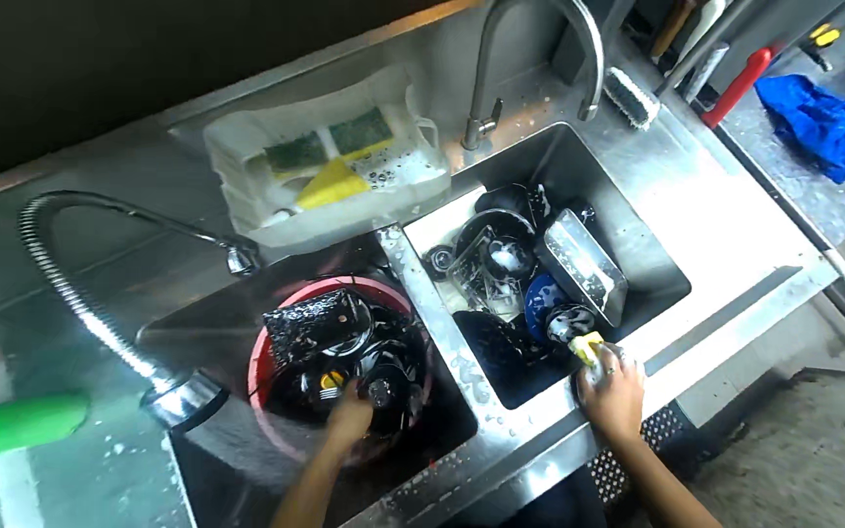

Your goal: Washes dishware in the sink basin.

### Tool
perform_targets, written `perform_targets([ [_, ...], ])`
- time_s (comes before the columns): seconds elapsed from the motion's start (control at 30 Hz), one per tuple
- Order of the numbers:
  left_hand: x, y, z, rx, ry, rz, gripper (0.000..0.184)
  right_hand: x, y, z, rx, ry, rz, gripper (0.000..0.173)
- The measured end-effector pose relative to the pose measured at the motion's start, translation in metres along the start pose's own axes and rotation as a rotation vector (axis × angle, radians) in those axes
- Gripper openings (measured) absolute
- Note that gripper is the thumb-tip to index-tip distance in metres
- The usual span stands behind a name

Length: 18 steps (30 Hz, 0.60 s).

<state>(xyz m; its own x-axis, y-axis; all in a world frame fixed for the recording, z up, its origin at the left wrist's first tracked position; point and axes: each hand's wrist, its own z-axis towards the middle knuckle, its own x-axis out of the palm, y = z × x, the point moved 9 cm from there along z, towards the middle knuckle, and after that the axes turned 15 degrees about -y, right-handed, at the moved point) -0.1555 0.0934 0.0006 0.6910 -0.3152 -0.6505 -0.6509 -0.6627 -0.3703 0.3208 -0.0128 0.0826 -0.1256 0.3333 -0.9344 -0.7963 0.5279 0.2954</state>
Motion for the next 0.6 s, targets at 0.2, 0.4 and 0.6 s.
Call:
perform_targets([
  [0.2,-0.041,0.067,-0.013,-0.199,-0.129,0.012,0.061,-0.002,0.004,-0.001,-0.013,0.008,-0.019,0.043],
  [0.4,-0.018,0.082,-0.057,-0.49,0.053,-0.757,0.038,-0.005,-0.001,0.0,0.039,0.01,0.028,0.041],
  [0.6,0.005,0.01,-0.101,-0.434,0.319,-1.201,0.053,-0.028,0.116,-0.031,-0.042,0.02,0.504,0.051],
])
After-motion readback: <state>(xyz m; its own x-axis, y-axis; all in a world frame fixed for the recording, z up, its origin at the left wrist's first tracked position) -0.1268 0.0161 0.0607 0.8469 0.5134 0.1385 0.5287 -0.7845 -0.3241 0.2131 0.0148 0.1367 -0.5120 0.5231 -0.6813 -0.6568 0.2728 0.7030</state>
